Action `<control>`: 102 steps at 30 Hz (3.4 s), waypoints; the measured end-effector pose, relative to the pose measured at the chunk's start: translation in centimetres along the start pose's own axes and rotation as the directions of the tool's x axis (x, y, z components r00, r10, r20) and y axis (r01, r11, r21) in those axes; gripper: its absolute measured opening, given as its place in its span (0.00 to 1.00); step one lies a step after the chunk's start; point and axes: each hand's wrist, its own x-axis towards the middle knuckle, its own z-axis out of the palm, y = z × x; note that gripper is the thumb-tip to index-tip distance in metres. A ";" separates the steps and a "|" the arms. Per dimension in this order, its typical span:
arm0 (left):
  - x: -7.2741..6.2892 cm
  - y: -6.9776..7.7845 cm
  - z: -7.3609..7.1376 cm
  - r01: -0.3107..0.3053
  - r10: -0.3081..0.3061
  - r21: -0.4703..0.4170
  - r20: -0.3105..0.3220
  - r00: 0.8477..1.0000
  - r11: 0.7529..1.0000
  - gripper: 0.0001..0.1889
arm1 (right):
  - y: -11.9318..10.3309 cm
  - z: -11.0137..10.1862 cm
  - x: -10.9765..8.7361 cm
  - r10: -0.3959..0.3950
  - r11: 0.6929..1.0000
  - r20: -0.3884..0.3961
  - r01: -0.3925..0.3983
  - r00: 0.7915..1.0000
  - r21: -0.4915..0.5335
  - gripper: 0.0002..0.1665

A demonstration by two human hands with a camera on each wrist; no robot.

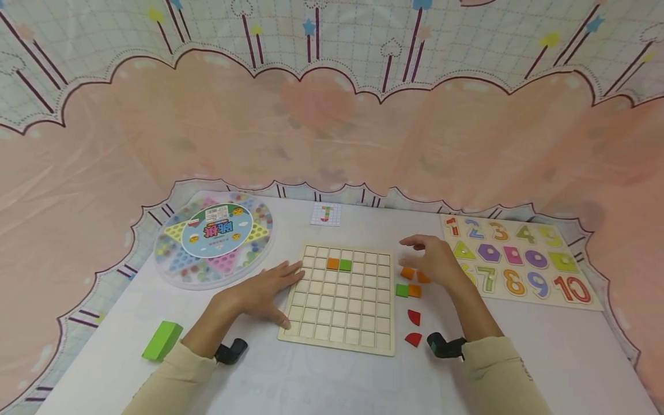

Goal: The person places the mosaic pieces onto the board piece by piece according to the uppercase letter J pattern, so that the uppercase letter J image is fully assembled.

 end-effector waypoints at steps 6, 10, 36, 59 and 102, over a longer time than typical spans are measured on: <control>0.0 0.2 0.0 -0.007 0.007 0.001 0.004 1.000 1.000 0.57 | 1.8 0.0 -0.8 0.080 0.996 0.041 -0.081 0.996 0.037 0.29; 0.0 0.2 -0.1 -0.012 0.012 0.003 0.000 1.000 1.000 0.57 | 2.4 0.7 -0.9 0.066 0.996 0.044 -0.069 0.997 0.064 0.28; -0.1 0.2 0.0 -0.021 0.021 0.043 -0.007 1.000 0.999 0.57 | 3.2 2.6 -0.9 -0.008 1.000 -0.010 0.008 1.000 0.019 0.18; 0.4 -0.3 0.2 -0.033 0.033 0.051 -0.003 0.999 0.998 0.56 | 2.0 0.3 -0.2 0.054 0.996 -0.008 -0.053 0.999 0.075 0.17; 0.3 0.0 0.0 -0.038 0.039 0.022 -0.044 0.998 0.999 0.52 | -2.9 6.8 3.3 -0.037 0.989 0.061 0.027 0.997 0.148 0.11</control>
